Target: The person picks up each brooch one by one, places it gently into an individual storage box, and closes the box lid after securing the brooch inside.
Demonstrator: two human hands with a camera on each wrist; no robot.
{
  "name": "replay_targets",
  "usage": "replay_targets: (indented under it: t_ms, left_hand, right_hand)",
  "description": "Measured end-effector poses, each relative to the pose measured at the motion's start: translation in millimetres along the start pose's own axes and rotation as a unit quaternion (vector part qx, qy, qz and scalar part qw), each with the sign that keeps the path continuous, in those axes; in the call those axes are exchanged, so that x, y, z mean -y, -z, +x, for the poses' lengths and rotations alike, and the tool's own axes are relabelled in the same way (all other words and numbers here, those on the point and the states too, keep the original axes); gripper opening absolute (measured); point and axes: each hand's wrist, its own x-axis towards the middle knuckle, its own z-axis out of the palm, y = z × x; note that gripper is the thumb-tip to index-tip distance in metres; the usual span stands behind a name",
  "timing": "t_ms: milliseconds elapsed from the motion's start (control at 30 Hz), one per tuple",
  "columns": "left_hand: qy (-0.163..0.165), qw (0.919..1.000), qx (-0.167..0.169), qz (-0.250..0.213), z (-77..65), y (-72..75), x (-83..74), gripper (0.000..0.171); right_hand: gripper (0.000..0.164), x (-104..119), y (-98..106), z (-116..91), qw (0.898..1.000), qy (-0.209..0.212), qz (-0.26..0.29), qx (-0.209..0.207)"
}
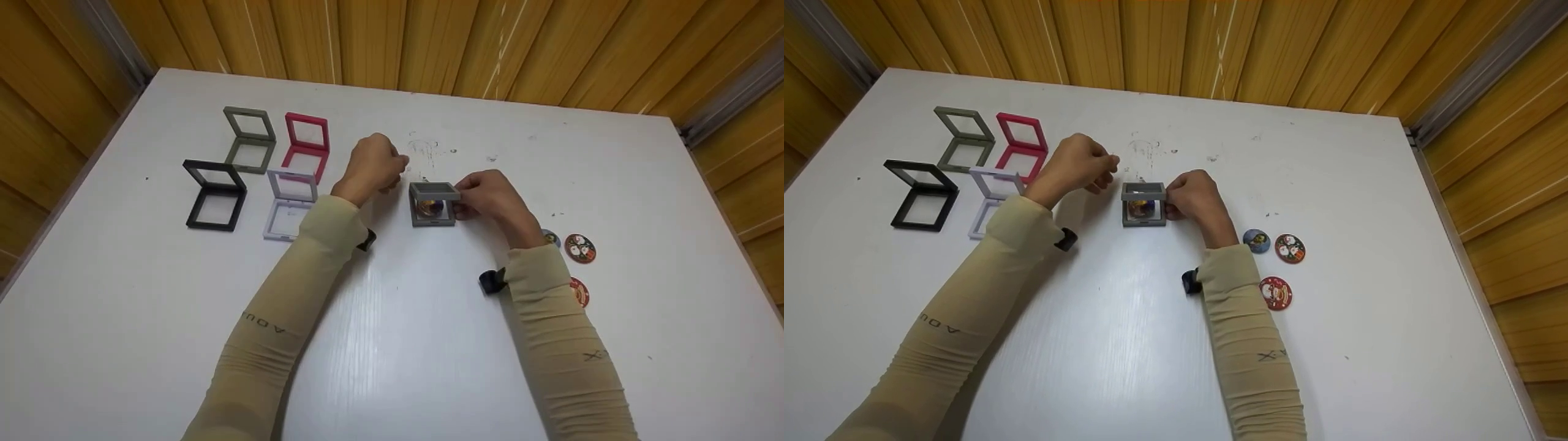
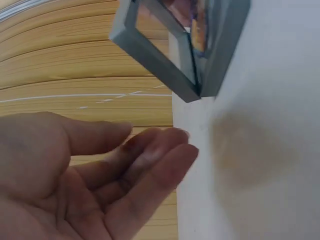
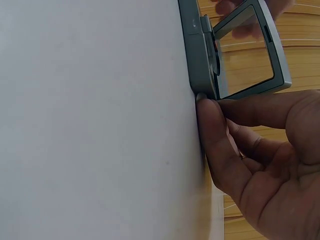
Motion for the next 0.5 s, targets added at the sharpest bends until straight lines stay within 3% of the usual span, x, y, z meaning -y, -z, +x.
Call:
replay_targets:
  t_ms: [167, 333, 500]
  left_hand:
    - [0.054, 0.9970, 0.052, 0.016, 1.8, -7.5, 3.9, 0.034]
    - [0.059, 0.9944, 0.088, 0.011, -0.5, -9.1, 5.1, 0.040]
    - [0.059, 0.9935, 0.097, -0.002, -3.2, -9.0, 3.9, 0.041]
  right_hand:
    - [0.026, -0.8, 0.7, -1.2, 1.000, -0.004, -0.004, -0.004]
    - [0.027, -0.7, 0.7, -1.3, 1.000, -0.005, -0.009, -0.003]
    - [0.026, -0.7, 0.3, -0.4, 1.000, -0.003, -0.022, -0.008]
